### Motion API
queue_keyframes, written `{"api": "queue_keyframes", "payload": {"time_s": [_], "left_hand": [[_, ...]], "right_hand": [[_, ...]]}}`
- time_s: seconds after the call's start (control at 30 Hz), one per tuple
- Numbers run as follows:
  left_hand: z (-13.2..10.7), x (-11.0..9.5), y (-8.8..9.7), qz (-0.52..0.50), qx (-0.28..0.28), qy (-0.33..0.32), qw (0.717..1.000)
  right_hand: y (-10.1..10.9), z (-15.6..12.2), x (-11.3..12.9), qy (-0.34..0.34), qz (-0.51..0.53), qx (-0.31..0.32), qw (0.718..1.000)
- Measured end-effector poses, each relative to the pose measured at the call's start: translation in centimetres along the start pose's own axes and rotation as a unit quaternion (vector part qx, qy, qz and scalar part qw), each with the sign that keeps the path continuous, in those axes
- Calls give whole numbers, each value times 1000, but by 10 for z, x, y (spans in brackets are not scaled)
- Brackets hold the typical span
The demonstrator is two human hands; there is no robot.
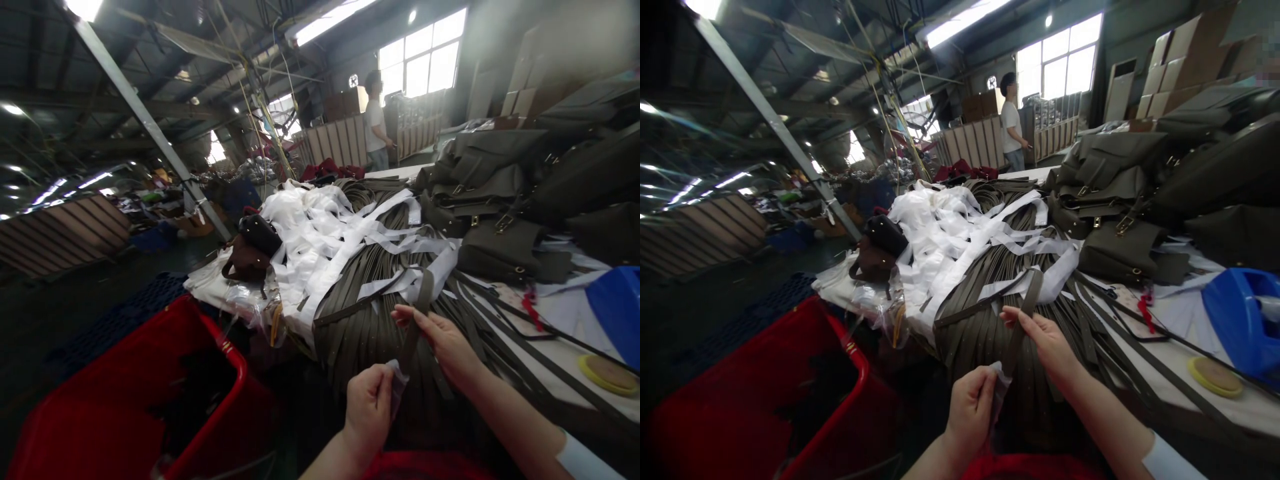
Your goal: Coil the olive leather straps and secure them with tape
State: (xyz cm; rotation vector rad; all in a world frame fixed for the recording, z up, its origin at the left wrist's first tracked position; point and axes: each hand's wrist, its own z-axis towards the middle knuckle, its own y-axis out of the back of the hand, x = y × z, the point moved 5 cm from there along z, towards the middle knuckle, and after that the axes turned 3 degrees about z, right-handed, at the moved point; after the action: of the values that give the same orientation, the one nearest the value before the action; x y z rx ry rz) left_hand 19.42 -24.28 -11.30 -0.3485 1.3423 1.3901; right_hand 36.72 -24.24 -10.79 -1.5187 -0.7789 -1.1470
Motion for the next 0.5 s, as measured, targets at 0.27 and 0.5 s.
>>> {"api": "queue_keyframes", "payload": {"time_s": [0.27, 0.5], "left_hand": [[-1, 19, -1, 27, -34, -20, 999], [-3, 48, -13, 40, -117, -8, 992]], "right_hand": [[-22, 1, -33, -67, -36, 95, 993], [-31, -3, -40, -56, -85, 132, 986]]}}
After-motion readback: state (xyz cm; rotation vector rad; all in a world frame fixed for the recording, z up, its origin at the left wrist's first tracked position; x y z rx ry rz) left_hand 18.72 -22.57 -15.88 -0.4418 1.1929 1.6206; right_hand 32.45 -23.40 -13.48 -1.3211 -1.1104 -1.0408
